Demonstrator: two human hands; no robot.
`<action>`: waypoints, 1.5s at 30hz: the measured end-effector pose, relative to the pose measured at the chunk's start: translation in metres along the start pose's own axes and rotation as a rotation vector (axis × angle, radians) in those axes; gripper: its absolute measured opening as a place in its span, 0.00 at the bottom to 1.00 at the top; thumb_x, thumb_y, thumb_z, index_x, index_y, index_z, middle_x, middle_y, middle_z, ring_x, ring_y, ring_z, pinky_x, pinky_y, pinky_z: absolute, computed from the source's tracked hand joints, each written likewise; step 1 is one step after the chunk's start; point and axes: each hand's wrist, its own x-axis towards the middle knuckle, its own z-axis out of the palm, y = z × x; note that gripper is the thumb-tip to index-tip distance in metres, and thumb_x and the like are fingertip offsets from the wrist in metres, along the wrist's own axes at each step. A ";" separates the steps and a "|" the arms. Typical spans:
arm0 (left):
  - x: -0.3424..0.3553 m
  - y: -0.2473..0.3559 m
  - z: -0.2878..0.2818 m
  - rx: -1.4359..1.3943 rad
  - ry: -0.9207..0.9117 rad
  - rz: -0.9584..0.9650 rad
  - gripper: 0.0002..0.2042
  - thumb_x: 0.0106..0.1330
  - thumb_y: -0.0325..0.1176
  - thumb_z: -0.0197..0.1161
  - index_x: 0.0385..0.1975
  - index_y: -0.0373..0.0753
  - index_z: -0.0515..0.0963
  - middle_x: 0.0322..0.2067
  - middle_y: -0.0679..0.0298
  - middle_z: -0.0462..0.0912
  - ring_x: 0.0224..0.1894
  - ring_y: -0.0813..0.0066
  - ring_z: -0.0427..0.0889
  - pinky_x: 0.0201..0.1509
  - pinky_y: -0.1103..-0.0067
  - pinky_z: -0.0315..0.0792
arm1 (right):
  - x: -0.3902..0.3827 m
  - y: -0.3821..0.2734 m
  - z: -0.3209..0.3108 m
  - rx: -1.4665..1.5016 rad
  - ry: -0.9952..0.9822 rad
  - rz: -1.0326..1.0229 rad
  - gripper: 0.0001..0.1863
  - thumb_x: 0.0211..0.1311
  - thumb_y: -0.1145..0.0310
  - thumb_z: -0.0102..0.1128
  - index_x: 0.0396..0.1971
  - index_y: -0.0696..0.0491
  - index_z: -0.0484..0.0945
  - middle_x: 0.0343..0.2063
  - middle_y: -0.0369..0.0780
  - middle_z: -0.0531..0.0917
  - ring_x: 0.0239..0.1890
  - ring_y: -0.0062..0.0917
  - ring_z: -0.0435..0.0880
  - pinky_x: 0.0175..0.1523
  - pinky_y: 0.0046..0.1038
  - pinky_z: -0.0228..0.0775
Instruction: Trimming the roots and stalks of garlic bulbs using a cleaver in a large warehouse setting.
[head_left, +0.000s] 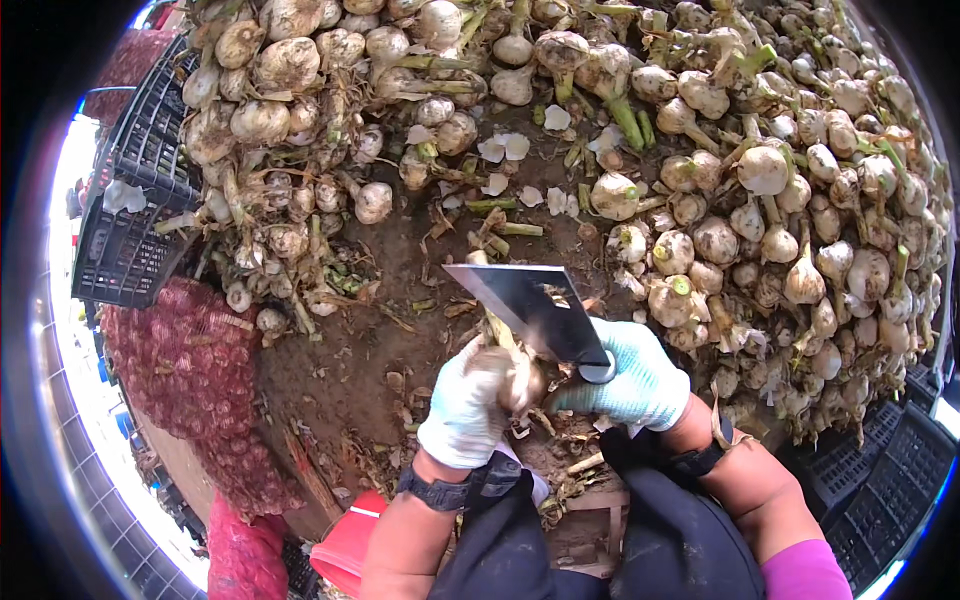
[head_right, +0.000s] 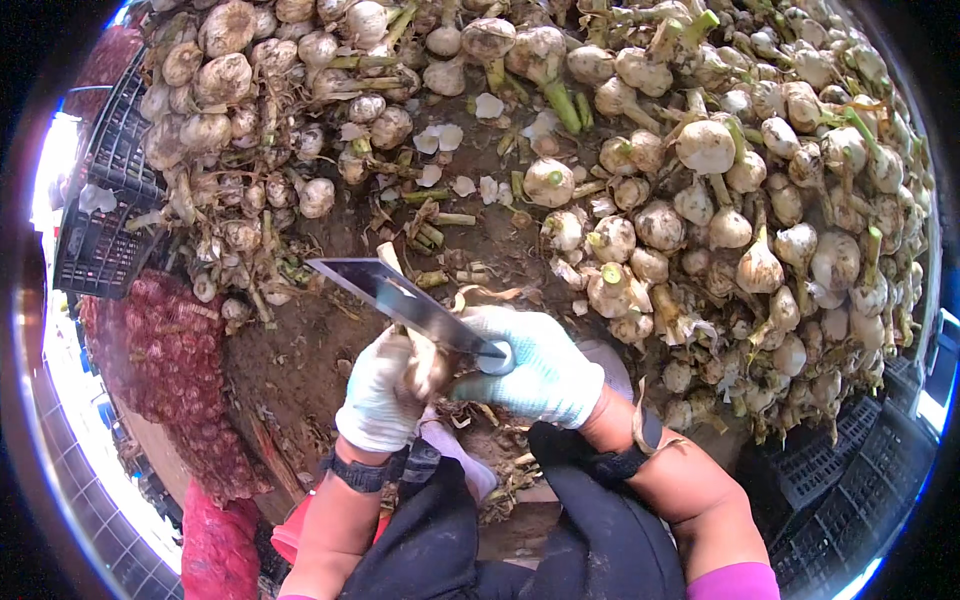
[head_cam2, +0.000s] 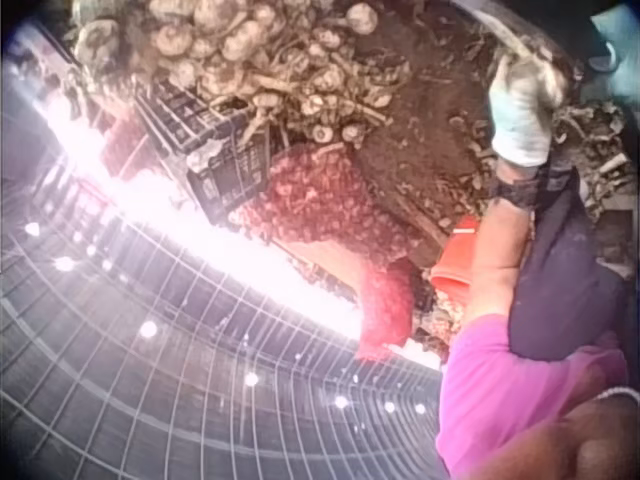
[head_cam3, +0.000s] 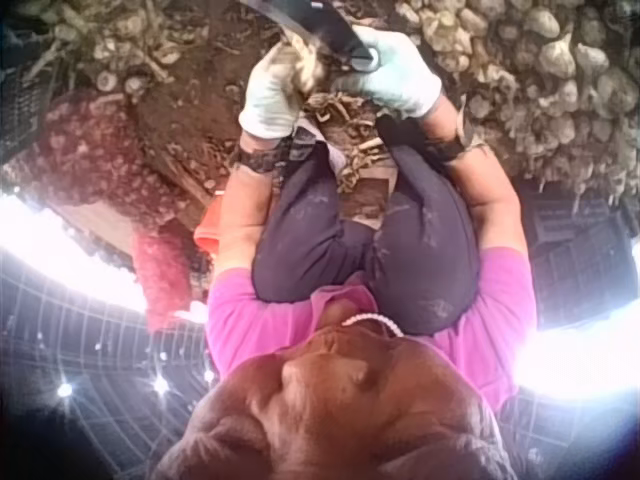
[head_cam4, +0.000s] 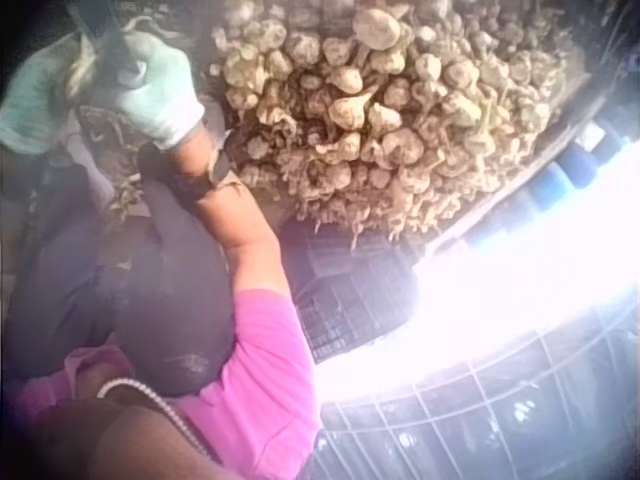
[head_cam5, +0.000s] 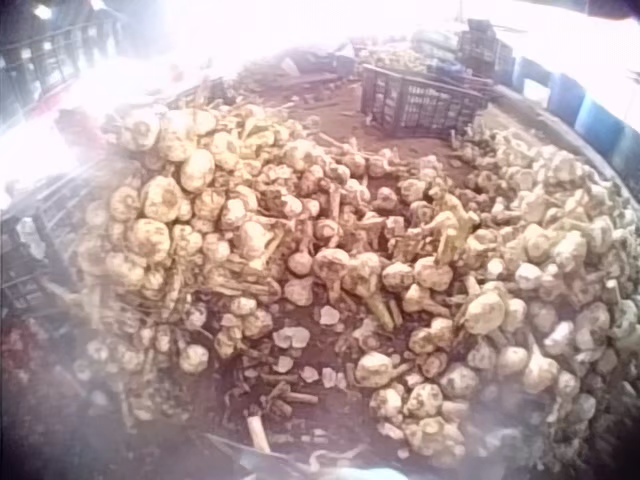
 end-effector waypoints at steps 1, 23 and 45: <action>0.001 0.003 0.011 0.101 0.091 -0.006 0.13 0.59 0.32 0.57 0.40 0.32 0.72 0.30 0.61 0.78 0.22 0.78 0.73 0.27 0.82 0.70 | -0.003 0.003 0.000 -0.131 0.118 -0.064 0.19 0.42 0.68 0.70 0.37 0.53 0.77 0.34 0.37 0.81 0.34 0.25 0.81 0.40 0.26 0.72; -0.011 -0.050 -0.065 2.058 -0.093 -0.036 0.37 0.36 0.40 0.71 0.52 0.41 0.66 0.47 0.54 0.71 0.50 0.53 0.69 0.55 0.67 0.64 | -0.011 0.067 -0.011 -0.441 0.380 0.223 0.14 0.41 0.63 0.69 0.26 0.54 0.76 0.16 0.40 0.77 0.21 0.31 0.77 0.30 0.28 0.70; 0.002 -0.008 0.020 0.293 0.321 0.052 0.13 0.60 0.33 0.61 0.42 0.36 0.70 0.31 0.63 0.78 0.34 0.78 0.78 0.41 0.82 0.74 | -0.019 0.048 0.021 -0.953 0.166 -0.449 0.14 0.42 0.69 0.55 0.34 0.51 0.73 0.17 0.37 0.72 0.20 0.29 0.75 0.20 0.32 0.64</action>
